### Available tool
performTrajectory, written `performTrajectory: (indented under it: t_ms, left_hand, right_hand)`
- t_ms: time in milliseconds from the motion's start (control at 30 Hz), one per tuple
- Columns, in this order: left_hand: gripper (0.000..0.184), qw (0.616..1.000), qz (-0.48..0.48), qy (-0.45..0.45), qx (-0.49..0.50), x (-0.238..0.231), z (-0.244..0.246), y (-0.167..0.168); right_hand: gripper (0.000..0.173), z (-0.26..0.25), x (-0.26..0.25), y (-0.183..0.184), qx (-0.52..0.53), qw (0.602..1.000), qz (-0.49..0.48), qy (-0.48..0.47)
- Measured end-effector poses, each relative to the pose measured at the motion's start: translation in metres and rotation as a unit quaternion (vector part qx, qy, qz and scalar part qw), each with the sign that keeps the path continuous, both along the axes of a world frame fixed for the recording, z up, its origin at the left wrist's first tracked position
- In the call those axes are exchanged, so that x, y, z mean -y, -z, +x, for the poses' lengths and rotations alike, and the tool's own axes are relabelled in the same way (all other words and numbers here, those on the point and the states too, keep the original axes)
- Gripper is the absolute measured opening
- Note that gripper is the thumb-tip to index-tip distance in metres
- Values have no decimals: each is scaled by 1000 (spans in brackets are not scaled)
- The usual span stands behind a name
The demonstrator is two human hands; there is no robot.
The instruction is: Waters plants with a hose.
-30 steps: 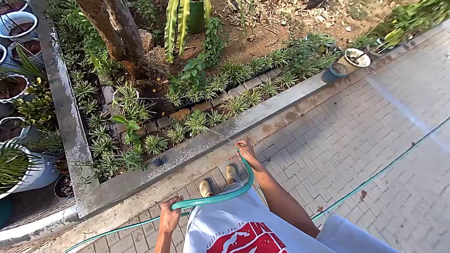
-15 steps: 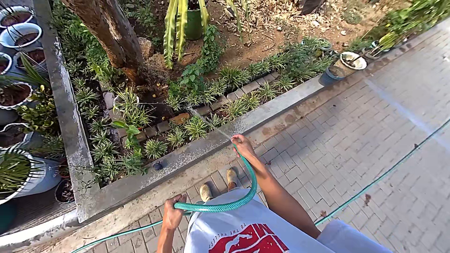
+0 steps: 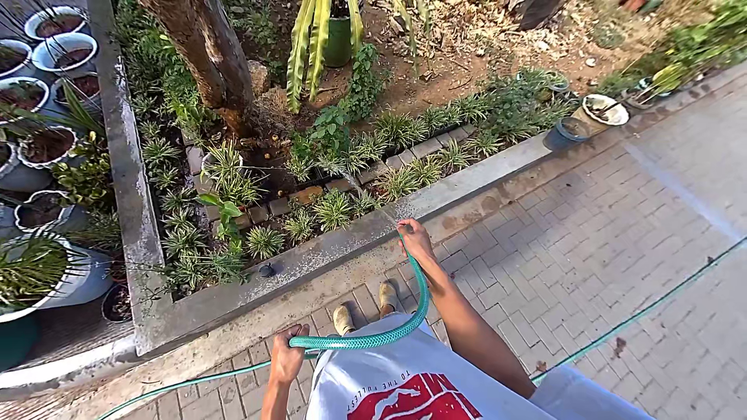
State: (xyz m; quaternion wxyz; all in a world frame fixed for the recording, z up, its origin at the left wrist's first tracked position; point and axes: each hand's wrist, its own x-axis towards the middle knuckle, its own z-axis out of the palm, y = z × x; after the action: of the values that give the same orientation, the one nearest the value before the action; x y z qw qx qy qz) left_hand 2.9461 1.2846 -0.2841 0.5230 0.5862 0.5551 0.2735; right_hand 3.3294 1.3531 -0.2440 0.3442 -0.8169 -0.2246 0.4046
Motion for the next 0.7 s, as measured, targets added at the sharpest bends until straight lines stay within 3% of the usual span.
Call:
performTrajectory:
  t_ms: [133, 367, 700]
  left_hand:
    - [39, 1000, -5, 4, -2, -4, 2, -1]
    - [43, 999, 5, 52, 6, -2, 5, -1]
    - [44, 999, 23, 14, 18, 2, -6, 2]
  right_hand:
    - [30, 1, 2, -2, 3, 1000, 7, 28]
    - [30, -24, -3, -7, -109, 984, 23, -141]
    - [30, -45, -17, -8, -112, 979, 33, -164]
